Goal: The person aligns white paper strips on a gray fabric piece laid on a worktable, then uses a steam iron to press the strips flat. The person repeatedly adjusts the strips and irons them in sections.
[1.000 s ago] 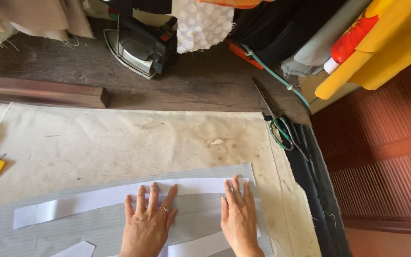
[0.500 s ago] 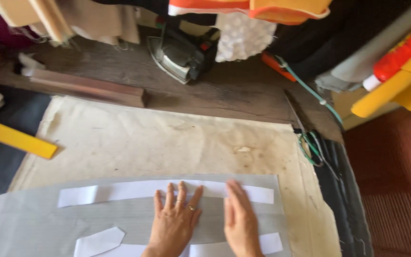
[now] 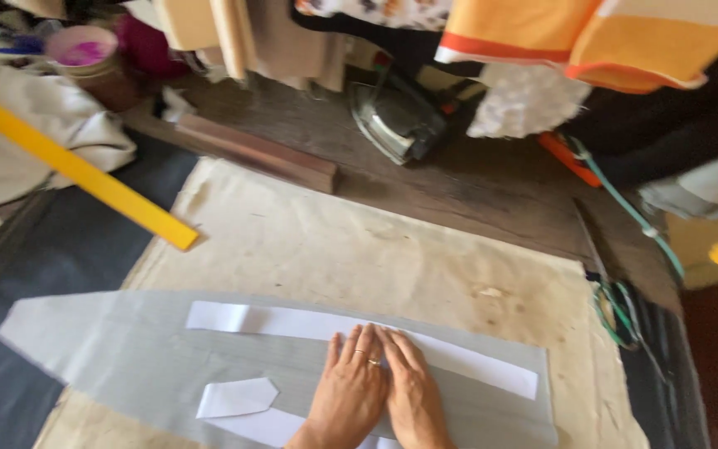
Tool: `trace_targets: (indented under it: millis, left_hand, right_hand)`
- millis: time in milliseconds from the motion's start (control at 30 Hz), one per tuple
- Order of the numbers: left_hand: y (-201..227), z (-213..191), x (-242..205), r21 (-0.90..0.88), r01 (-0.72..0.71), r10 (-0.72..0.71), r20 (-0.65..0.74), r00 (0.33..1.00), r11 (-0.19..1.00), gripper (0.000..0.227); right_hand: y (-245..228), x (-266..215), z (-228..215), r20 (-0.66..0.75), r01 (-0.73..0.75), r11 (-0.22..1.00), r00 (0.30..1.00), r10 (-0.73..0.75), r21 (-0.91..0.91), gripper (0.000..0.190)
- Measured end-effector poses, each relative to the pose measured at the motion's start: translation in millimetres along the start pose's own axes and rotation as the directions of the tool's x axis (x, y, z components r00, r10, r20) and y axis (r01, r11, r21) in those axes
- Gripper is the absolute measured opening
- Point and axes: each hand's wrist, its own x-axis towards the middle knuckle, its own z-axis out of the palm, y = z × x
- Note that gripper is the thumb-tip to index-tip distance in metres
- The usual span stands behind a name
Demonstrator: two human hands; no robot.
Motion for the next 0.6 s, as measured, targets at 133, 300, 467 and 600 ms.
trace_targets:
  millis: [133,300,467,600]
  left_hand:
    - [-3.6,1.3,-1.8,0.051,0.022,-0.023,0.025,0.999,0.998,0.059]
    - [-11.5,3.6,-3.4,0.269,0.161,-0.131,-0.124,0.984,0.949,0.067]
    - [-33.9,10.8,-11.6,0.32,0.355,-0.289,-0.235,0.928,0.879,0.087]
    - [-58.5,-29.2,-17.3,0.389,0.501,-0.543,-0.002,0.84,0.773,0.094]
  right_hand:
    - [16.8,-1.8,20.5,0.004,0.021,0.985,1.0,-0.021,-0.173,0.051]
    - [19.7,0.1,26.5,-0.041,0.075,0.97,0.995,-0.086,-0.231,0.052]
    - [32.8,0.2,32.6,-0.109,0.164,0.943,0.973,-0.203,-0.289,0.056]
    - [35.0,-0.6,35.6,-0.076,0.061,0.943,0.993,-0.091,-0.328,0.056]
